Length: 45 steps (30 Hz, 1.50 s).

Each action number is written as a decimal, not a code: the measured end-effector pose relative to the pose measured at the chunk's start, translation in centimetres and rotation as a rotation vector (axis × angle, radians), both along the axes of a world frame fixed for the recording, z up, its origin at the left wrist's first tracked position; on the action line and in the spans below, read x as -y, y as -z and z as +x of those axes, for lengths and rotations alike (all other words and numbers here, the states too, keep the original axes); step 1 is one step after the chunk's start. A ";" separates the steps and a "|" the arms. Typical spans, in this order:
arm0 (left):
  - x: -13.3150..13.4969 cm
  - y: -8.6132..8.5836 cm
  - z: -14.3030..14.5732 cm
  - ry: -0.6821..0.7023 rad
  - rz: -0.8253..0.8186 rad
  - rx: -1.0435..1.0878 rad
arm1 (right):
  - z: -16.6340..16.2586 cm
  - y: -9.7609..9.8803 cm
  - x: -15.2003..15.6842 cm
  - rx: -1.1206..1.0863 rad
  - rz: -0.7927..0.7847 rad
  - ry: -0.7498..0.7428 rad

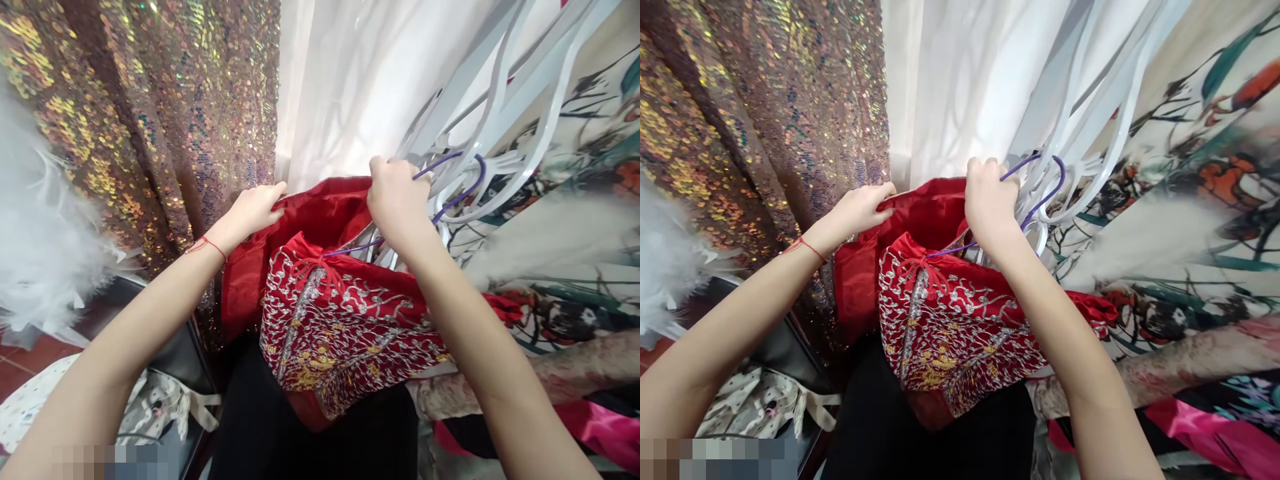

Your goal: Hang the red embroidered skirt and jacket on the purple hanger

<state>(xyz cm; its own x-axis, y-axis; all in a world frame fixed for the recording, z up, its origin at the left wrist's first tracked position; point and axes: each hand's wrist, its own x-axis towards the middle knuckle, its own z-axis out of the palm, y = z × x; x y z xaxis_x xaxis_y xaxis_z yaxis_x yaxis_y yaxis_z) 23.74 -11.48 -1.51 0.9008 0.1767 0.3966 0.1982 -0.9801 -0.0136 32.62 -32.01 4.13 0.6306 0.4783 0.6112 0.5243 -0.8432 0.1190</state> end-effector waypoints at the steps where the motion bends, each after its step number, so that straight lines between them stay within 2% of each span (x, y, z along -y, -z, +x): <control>1: 0.1 0.0 0.0 -0.032 0.005 -0.003 | -0.5 -0.2 0.3 -0.017 -0.048 -0.017; 5: 0.3 -0.2 0.0 -0.082 -0.010 0.057 | -1.1 0.2 1.2 -0.160 -0.210 -0.127; 8: 0.3 -0.6 -0.3 -0.036 -0.127 0.217 | -0.7 1.1 2.0 -0.277 -0.292 -0.318; 11: 0.8 -1.1 -0.8 0.157 -0.252 0.288 | -0.6 1.7 3.0 -0.319 -0.336 -0.496; 14: 2.0 -1.6 -0.8 0.425 -0.315 0.168 | -0.9 1.9 3.9 -0.270 -0.323 -0.456; 16: 3.2 -1.9 -0.4 0.549 -0.332 0.060 | -1.2 1.9 4.6 -0.233 -0.301 -0.412; 18: 4.5 -2.3 0.3 0.616 -0.345 -0.035 | -1.5 1.9 5.2 -0.206 -0.283 -0.432; 21: 6.3 -3.0 1.8 0.696 -0.385 -0.105 | -2.0 1.9 6.0 -0.186 -0.287 -0.564; 24: 7.7 -3.3 3.3 0.830 -0.443 -0.205 | -2.5 2.0 6.7 -0.116 -0.286 -0.652; 26: 8.2 -3.0 4.0 0.857 -0.498 -0.259 | -2.9 2.2 7.6 0.027 -0.213 -0.670; 28: 8.2 -2.5 4.4 0.830 -0.564 -0.258 | -3.1 2.7 9.4 0.200 -0.043 -0.651; 31: 7.7 -2.1 4.5 0.796 -0.613 -0.285 | -2.4 3.6 13.6 0.294 0.220 -0.439; 32: 7.5 -2.0 4.5 0.794 -0.621 -0.311 | -1.8 3.9 15.2 0.235 0.251 -0.343; 34: 7.4 -2.0 4.6 0.808 -0.652 -0.381 | 0.0 4.2 17.9 -0.069 0.206 -0.248; 37: 8.0 -1.8 5.0 0.786 -0.676 -0.405 | 3.0 4.0 19.6 -0.803 0.030 -0.394; 39: 8.8 -1.6 5.4 0.670 -0.606 -0.332 | 4.5 3.7 18.8 -1.172 -0.062 -0.482; 40: 9.3 -1.5 5.5 0.596 -0.555 -0.281 | 4.9 3.6 18.1 -1.267 -0.090 -0.494; 42: 10.1 -1.6 5.7 0.472 -0.468 -0.199 | 5.1 3.6 16.5 -1.324 -0.121 -0.502; 45: 11.3 -2.2 5.4 0.398 -0.441 -0.123 | 4.6 4.0 14.9 -1.327 -0.136 -0.537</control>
<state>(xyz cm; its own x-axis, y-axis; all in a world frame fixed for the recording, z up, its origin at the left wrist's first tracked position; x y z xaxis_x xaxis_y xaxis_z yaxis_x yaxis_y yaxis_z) 29.15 -22.81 0.66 0.9660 -0.0589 0.2518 -0.1619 -0.8969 0.4116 37.19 -46.90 0.11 0.4157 0.8424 -0.3429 0.5547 -0.5336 -0.6384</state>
